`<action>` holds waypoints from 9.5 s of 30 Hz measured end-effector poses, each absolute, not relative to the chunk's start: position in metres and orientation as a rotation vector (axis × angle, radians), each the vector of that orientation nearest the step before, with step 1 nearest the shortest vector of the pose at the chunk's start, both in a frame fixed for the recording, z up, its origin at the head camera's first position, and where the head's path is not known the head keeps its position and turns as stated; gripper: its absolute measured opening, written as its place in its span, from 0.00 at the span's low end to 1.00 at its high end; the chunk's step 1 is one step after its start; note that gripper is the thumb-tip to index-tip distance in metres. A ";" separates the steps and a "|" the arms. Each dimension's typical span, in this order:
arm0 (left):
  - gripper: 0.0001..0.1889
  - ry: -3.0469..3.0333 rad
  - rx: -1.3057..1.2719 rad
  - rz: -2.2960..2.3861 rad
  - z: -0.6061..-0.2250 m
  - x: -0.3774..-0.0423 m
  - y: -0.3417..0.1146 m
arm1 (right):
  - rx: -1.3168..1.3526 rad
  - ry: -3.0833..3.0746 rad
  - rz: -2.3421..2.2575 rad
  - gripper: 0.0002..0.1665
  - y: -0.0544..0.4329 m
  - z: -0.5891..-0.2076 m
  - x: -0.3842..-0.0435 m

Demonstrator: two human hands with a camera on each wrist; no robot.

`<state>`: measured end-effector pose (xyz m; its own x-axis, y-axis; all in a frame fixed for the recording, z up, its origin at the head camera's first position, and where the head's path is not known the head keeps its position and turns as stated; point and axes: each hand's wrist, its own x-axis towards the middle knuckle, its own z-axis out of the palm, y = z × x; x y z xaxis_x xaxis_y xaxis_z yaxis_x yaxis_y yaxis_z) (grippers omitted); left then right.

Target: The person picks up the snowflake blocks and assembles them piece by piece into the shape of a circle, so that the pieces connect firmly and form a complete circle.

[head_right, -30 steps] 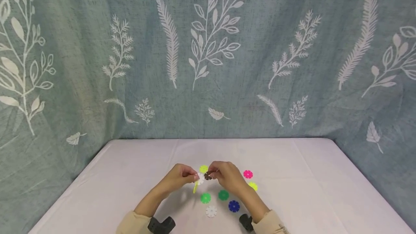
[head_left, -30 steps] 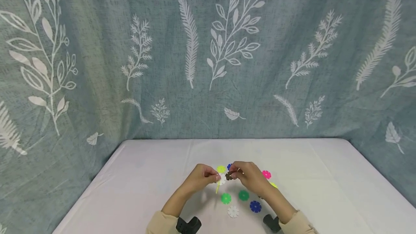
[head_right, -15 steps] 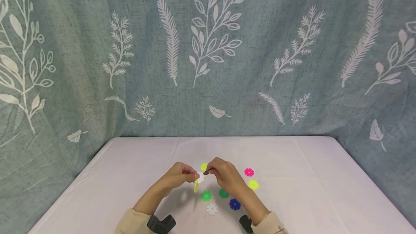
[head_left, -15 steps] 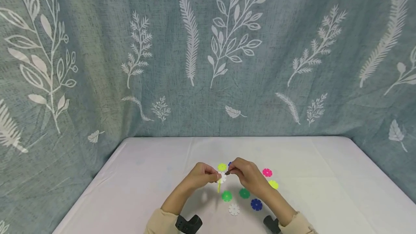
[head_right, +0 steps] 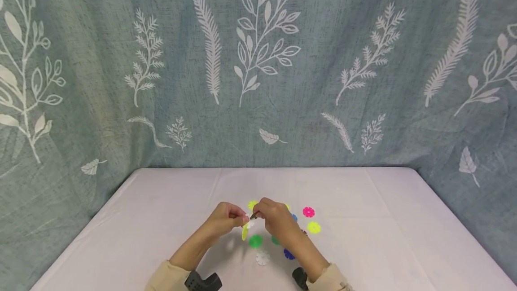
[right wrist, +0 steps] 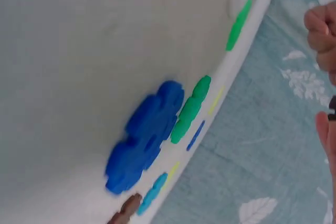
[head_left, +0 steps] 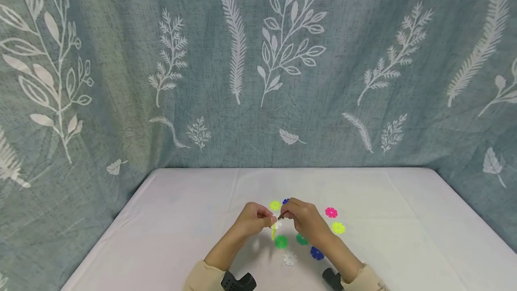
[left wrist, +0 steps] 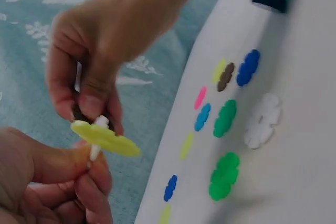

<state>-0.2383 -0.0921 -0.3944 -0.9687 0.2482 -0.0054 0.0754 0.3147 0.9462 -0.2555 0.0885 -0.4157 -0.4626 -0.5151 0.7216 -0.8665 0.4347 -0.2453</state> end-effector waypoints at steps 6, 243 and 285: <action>0.10 2.381 0.343 1.743 -0.397 -0.240 -0.100 | 1.199 -2.137 0.978 0.11 0.087 -0.414 -0.259; 0.07 3.551 0.787 0.818 -0.402 -0.224 -0.077 | 0.851 -2.931 1.397 0.19 0.084 -0.391 -0.264; 0.25 3.557 0.737 0.672 -0.416 -0.219 -0.074 | 1.072 -2.863 1.466 0.17 0.093 -0.407 -0.265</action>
<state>-0.2186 -0.0736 -0.4157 -0.7775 0.2602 0.5725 0.4511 0.8651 0.2195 -0.2654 0.0934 -0.4069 -0.7724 -0.6322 0.0613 -0.4193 0.4350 -0.7968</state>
